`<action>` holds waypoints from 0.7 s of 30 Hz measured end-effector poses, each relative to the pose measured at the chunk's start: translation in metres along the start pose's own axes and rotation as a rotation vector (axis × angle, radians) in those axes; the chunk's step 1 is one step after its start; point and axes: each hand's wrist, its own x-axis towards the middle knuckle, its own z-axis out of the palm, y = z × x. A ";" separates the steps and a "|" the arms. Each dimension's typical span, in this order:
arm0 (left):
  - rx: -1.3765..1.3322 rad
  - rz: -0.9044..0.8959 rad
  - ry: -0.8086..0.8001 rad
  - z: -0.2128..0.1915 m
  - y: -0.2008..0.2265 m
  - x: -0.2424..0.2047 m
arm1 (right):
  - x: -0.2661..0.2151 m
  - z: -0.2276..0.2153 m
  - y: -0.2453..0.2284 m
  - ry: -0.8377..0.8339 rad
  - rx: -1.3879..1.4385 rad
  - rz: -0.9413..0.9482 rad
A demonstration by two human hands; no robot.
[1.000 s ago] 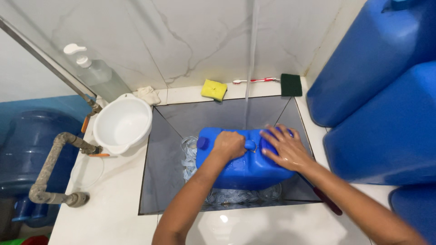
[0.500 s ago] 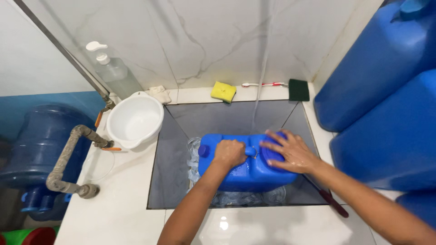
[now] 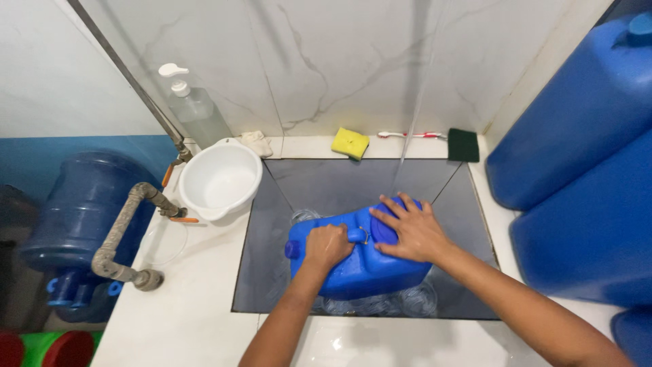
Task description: The person cleans two large plastic jerrycans, one blue and one green, in a tiled utility area. They use scissors to cut off the plastic seals from the lids, then scrub the lids and containers with a sponge and rinse them under running water. The person also uses a toothbrush to clean the rim of the blue container before placing the cleaned blue jerrycan back among other stored containers.
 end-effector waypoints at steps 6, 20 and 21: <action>-0.077 -0.315 0.113 0.010 -0.021 -0.030 | 0.082 0.076 0.013 0.380 0.215 0.068; -0.216 -0.207 0.047 0.011 -0.010 0.066 | 0.152 -0.008 0.135 -0.194 1.361 0.575; -0.191 -0.104 0.080 0.014 -0.007 0.074 | 0.154 -0.016 0.129 -0.194 1.358 0.600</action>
